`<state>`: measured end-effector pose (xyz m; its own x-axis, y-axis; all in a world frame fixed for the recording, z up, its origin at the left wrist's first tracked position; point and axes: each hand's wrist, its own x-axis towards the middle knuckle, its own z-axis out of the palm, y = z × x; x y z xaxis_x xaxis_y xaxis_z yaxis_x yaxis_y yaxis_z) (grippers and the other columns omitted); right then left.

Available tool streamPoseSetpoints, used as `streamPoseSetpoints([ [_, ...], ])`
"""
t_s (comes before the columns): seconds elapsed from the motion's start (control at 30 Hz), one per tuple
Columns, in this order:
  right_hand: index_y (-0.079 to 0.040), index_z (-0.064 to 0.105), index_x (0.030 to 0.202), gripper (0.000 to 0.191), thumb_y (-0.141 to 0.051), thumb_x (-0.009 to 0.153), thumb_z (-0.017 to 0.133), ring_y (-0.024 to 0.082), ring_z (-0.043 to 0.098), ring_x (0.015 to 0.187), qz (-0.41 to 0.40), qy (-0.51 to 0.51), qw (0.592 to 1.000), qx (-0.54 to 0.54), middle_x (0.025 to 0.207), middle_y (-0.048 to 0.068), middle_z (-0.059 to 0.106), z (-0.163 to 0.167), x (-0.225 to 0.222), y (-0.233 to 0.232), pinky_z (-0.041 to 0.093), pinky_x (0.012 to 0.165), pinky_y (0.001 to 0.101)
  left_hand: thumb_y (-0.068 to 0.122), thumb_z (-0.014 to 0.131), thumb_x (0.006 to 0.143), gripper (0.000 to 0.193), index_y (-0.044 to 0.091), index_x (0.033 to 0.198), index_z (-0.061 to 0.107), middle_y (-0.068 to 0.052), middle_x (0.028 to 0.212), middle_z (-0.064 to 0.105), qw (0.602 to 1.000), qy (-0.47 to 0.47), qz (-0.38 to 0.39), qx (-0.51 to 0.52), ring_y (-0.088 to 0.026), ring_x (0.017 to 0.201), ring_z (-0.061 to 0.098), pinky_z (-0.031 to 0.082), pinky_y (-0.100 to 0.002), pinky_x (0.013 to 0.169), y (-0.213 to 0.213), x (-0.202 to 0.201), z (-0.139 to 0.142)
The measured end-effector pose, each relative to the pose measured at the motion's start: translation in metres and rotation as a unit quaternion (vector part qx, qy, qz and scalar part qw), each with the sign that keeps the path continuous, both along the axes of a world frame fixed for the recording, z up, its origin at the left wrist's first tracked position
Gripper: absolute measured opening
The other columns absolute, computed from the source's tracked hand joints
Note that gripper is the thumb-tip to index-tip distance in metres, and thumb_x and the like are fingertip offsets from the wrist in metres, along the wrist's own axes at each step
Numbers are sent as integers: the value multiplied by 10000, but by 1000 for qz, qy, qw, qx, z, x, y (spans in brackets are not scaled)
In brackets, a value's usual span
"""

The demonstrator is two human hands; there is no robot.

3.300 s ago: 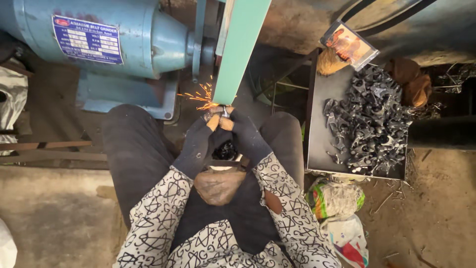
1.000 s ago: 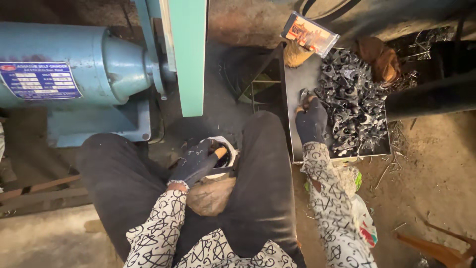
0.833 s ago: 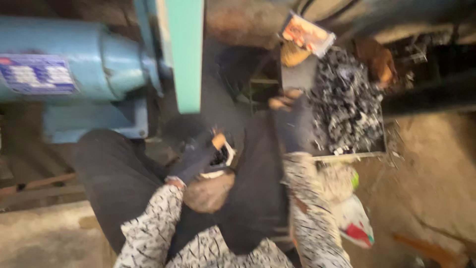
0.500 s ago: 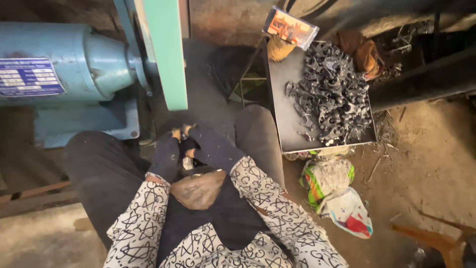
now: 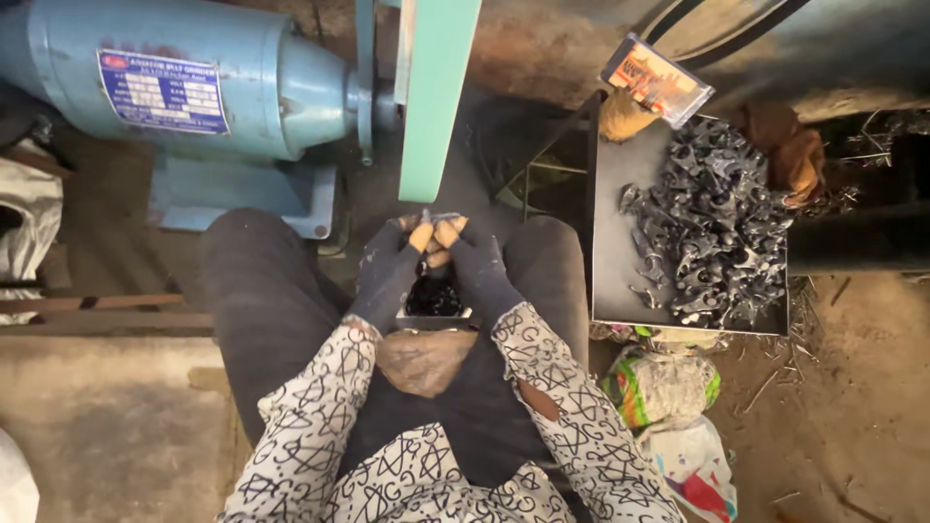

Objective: The person sits on the floor and uses a belt grinder to smooth small metal parts. They pick up each part from a tray, press it against the moving belt to generate sparks, and then place the finished part back into the tray.

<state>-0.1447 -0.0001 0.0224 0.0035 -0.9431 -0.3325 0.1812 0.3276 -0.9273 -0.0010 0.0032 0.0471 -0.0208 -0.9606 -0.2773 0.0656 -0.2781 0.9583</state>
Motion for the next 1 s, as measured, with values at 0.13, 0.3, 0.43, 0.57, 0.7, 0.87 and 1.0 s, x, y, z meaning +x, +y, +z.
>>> streamPoseSetpoints([
  [0.13,-35,693,1089,188,-197,1039,612,110,624,755,-3,-150,989,-1,898,38,690,-3,17,-7,507,683,245,275,607,1029,337,-11,1174,709,-70,1009,750,1000,20,4,-3,-90,852,624,521,-279,732,-10,-1,-9],
  [0.3,-5,642,1124,136,-51,1000,607,138,668,913,-69,84,984,-144,1015,55,692,8,20,-13,571,797,287,235,609,1020,292,2,1172,701,-95,1004,748,993,-86,21,-72,-158,886,680,517,-316,775,-15,-7,-30],
  [0.43,-1,607,1179,210,-1,970,585,170,660,1000,-103,6,982,-156,1098,76,669,14,20,-37,589,851,308,234,657,1011,256,-6,1066,729,-120,923,752,992,-77,46,-85,-208,853,703,517,-363,761,-17,-22,-27],
  [0.57,13,625,1149,180,-15,975,592,224,665,867,-88,-93,991,-29,1018,128,695,12,16,-62,578,737,337,231,648,972,273,-22,1034,729,-166,764,696,987,-104,88,85,-267,696,674,490,-414,657,-21,-32,-18],
  [0.7,20,640,1112,145,-19,973,626,172,657,889,-28,2,994,-104,986,85,687,13,3,-46,559,786,308,235,669,986,261,-12,1064,698,-125,835,712,993,-82,83,-6,-181,732,653,486,-347,647,-16,-18,-17],
  [0.87,-28,697,1051,149,-122,952,638,140,644,689,26,73,997,11,830,25,701,6,26,-9,532,641,280,221,589,1047,273,33,1239,638,-80,993,698,987,146,71,1,-99,810,600,509,-264,684,-9,16,-20],
  [1.0,16,675,1064,173,-153,1049,641,115,603,723,-41,-76,996,-28,850,31,672,-6,65,-12,488,642,273,227,572,1007,299,13,1202,650,-101,1042,756,990,104,98,19,-127,893,725,587,-274,746,-18,27,-18],
])
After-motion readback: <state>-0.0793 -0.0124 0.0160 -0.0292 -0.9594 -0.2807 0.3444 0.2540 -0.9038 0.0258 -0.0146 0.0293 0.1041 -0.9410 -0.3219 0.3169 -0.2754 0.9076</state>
